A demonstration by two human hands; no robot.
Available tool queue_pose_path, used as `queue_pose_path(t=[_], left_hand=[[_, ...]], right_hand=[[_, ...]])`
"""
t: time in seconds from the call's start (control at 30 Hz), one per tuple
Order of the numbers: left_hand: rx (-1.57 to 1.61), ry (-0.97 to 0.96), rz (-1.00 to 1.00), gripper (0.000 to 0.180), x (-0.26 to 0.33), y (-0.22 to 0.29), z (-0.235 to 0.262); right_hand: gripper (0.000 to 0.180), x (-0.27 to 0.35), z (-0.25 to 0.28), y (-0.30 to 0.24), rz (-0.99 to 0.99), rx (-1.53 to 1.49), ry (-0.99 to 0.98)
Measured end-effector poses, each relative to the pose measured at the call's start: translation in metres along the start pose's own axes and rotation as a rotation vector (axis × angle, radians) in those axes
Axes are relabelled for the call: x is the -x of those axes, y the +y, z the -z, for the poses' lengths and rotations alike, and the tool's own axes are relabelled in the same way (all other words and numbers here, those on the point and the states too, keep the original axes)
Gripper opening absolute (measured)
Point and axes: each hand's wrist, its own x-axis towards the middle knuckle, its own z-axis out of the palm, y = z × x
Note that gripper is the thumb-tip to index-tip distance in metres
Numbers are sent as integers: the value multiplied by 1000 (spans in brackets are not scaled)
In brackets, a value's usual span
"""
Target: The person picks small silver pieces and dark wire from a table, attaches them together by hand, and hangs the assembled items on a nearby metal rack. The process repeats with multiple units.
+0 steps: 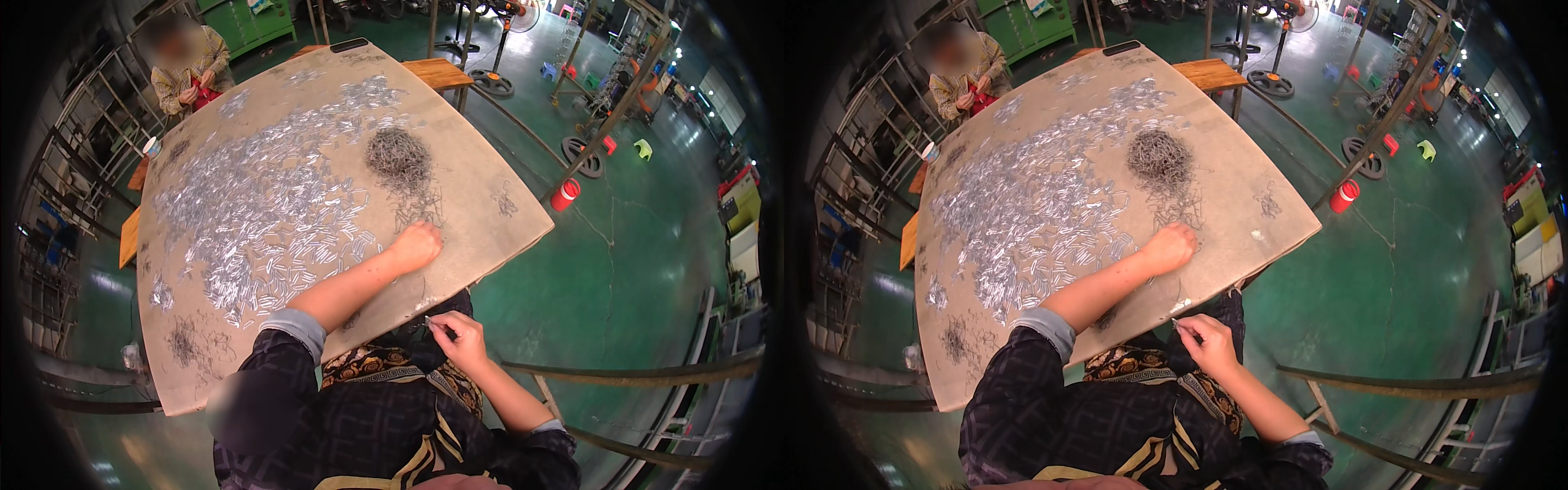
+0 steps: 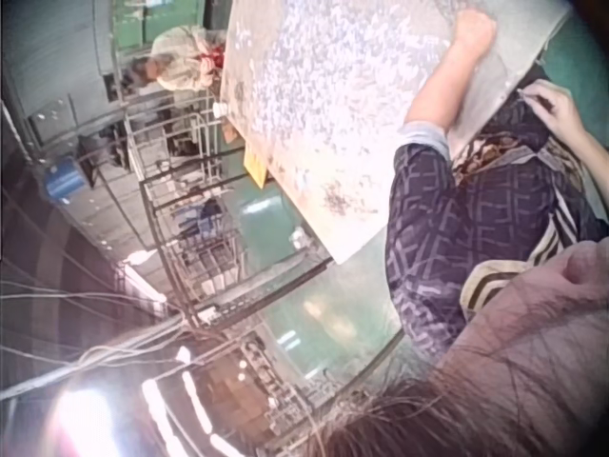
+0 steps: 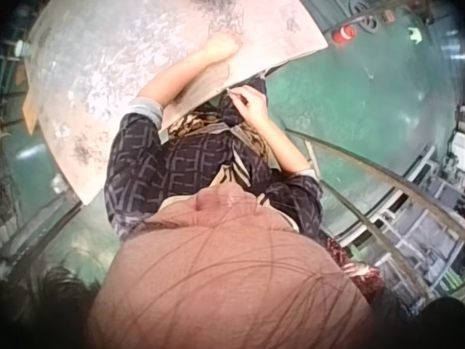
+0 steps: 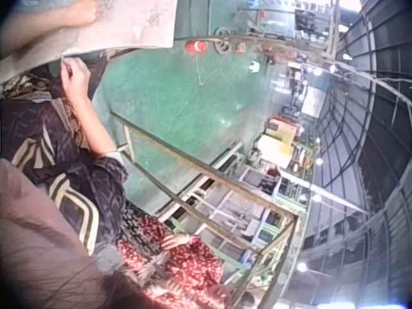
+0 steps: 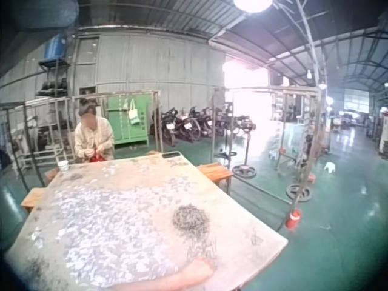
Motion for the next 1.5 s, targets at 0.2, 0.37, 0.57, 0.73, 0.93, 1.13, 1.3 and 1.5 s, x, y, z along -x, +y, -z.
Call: queue_pose_path(t=[0.2, 0.37, 0.57, 0.73, 0.93, 1.13, 1.3, 1.5], left_hand=[[-64, -276, 42, 15, -5, 6, 4], [75, -96, 98, 13, -3, -4, 6], [1008, -63, 653, 6, 18, 10, 45], [1684, -35, 661, 4, 55, 41, 91], [1743, 21, 738, 6, 84, 80, 108], [1697, 22, 741, 6, 93, 89, 102], [1608, 152, 630, 6, 93, 102, 107], [1292, 131, 532, 8, 101, 109, 121]], right_hand=[[11, 1, 1, 5, -6, -8, -17], [10, -3, 4, 4, 25, -37, 17], [9, -1, 6, 6, -1, -8, 51], [8, -3, 7, 5, -54, -36, 51], [8, -6, 4, 2, -86, -56, 16], [8, -6, 3, -3, -77, -57, -8], [7, -6, 1, 4, 32, -86, -21], [7, -25, 4, 24, 20, 18, 28]])
